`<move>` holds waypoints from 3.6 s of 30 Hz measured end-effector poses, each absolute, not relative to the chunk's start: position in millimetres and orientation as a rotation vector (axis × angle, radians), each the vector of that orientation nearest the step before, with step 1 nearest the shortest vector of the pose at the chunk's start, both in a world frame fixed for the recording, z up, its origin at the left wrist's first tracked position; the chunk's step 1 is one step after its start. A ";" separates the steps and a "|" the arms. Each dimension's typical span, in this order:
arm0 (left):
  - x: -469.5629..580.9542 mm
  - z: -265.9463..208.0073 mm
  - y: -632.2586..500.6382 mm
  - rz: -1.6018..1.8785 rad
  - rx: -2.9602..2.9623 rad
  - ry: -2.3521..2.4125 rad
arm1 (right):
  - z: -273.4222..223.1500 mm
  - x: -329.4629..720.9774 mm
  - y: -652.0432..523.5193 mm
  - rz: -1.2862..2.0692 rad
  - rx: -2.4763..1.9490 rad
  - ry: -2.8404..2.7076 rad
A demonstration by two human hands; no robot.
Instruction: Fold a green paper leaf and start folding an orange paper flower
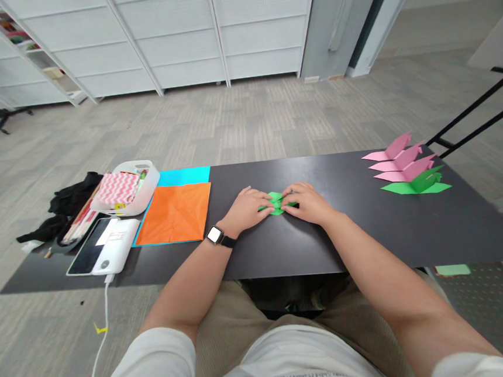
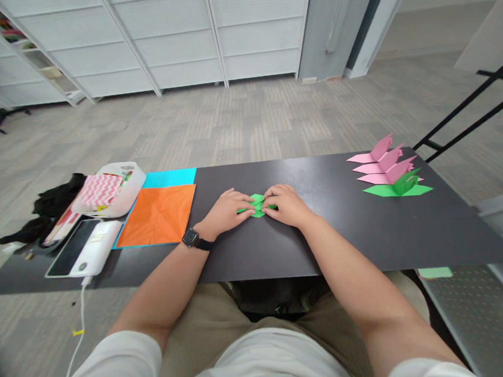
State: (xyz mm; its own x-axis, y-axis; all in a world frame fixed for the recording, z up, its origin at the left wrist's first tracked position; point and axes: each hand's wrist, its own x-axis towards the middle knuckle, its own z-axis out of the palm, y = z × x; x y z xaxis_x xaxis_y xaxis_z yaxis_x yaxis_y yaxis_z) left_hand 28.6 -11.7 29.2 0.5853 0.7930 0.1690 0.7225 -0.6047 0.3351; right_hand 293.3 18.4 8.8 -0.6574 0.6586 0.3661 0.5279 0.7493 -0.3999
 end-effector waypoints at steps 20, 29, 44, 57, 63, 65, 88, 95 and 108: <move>27.7 23.4 -4.7 0.483 2.556 1.225 | 6.1 287.0 17.3 0.276 -1.079 -2.428; 23.6 25.0 -5.0 0.462 2.539 1.191 | 2.7 282.5 17.2 0.188 -1.127 -2.414; 23.4 21.4 -4.2 0.489 2.637 1.001 | -0.3 282.8 16.9 0.192 -1.153 -2.412; 22.7 22.2 -3.6 0.444 2.698 0.966 | -2.5 281.4 15.4 0.126 -1.246 -2.372; 24.1 21.6 -4.4 0.443 2.728 0.967 | -4.3 281.9 16.4 0.121 -1.245 -2.369; 24.8 20.8 -4.6 0.439 2.736 0.973 | -3.7 282.1 16.6 0.126 -1.238 -2.364; 25.0 20.4 -6.6 0.426 2.711 1.029 | -6.1 310.5 29.1 0.341 -1.589 -2.259; 23.9 19.6 -6.5 0.412 2.713 1.023 | 2.3 316.4 31.5 0.393 -1.327 -2.257; 18.9 20.0 -3.6 0.430 2.617 1.063 | -8.0 290.1 25.0 0.307 -1.268 -2.399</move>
